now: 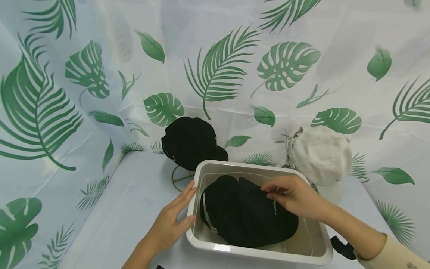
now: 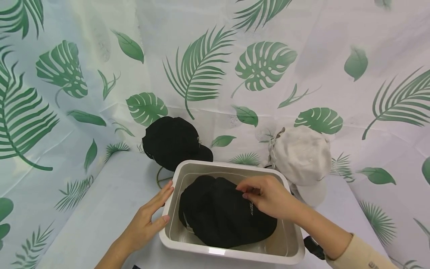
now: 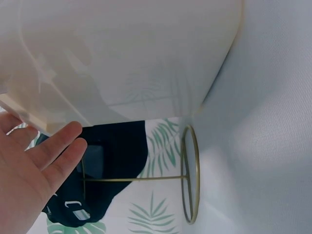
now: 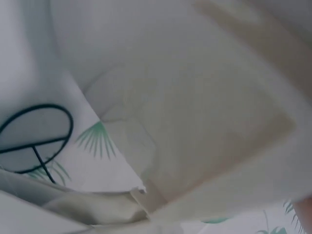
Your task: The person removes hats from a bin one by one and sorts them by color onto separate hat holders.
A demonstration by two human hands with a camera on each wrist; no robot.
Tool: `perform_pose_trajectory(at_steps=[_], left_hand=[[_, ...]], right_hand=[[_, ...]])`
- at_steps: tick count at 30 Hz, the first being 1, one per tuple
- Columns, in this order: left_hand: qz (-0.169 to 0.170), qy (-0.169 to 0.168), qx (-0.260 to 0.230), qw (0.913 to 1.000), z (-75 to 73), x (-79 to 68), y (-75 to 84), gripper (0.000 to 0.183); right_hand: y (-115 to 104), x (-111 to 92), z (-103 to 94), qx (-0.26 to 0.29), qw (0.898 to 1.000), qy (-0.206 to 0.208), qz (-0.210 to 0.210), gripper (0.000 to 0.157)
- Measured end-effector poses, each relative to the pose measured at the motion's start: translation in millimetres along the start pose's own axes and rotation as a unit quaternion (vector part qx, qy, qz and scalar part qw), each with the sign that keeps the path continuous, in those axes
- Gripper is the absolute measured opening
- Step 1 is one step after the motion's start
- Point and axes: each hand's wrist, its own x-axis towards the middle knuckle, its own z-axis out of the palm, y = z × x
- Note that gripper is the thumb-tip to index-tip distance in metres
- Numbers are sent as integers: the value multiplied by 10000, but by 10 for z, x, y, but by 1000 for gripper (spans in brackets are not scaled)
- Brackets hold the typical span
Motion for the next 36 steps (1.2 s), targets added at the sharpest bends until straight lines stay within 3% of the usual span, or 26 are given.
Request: perform_pose_trajectory(at_steps=[31,36], left_hand=[[-108,-11,45,9999,-7,-17,6,64],[-79,34,82,9999,-7,-18,5,65]], right_hand=[[-240,201,-361,145,9962,654,-563,46],[-256,231,-421,-26,9951,764,-627,47]])
